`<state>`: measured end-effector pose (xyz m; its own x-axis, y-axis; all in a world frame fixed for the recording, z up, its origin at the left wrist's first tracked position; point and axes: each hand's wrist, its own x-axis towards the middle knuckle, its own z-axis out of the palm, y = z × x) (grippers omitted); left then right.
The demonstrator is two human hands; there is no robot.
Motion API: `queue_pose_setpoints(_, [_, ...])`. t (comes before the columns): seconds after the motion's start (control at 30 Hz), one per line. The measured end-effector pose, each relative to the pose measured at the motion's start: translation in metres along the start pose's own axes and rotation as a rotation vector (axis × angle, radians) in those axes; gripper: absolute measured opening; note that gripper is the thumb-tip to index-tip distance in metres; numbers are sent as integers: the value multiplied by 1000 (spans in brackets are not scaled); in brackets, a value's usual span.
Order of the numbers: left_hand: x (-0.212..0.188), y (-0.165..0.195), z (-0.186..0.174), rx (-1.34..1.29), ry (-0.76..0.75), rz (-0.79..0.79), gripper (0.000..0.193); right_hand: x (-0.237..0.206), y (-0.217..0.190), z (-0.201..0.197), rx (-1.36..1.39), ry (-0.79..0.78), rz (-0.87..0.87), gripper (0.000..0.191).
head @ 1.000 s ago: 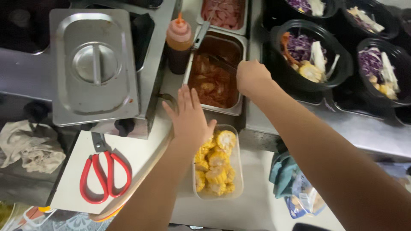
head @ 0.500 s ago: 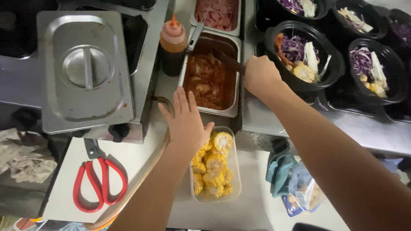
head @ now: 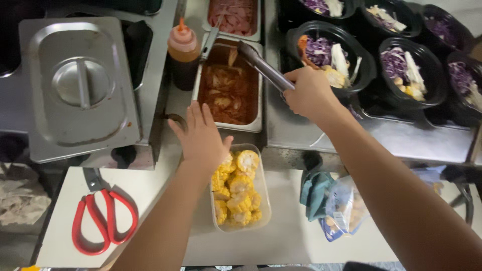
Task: The person assembles multiple food portions in black bowls by adding shredded purple cabbage, corn, and a red sauce using tongs. They move between containers and bowls, placing ingredients into each bowl in sequence.
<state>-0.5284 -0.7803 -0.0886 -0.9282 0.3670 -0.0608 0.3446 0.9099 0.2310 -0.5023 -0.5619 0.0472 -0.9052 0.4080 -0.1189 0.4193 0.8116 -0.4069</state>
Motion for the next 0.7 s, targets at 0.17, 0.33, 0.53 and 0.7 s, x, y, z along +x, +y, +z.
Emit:
queue_pose_setpoints(0.17, [7,16,-7,-153,-132,-134,109,-41,8,-43,84,123,-3,41])
queue_pose_setpoints(0.33, [16,57,-25,-237,-12,-56,108,-73,37,-88,174,243,30,39])
queue_pose_setpoints(0.53, [27,116,-42,-317,44,57,106,-100,97,-117,-27,352,-39,38])
queue_pose_setpoints(0.7, [26,139,-42,-344,48,132,106,-101,126,-110,-196,347,-30,39])
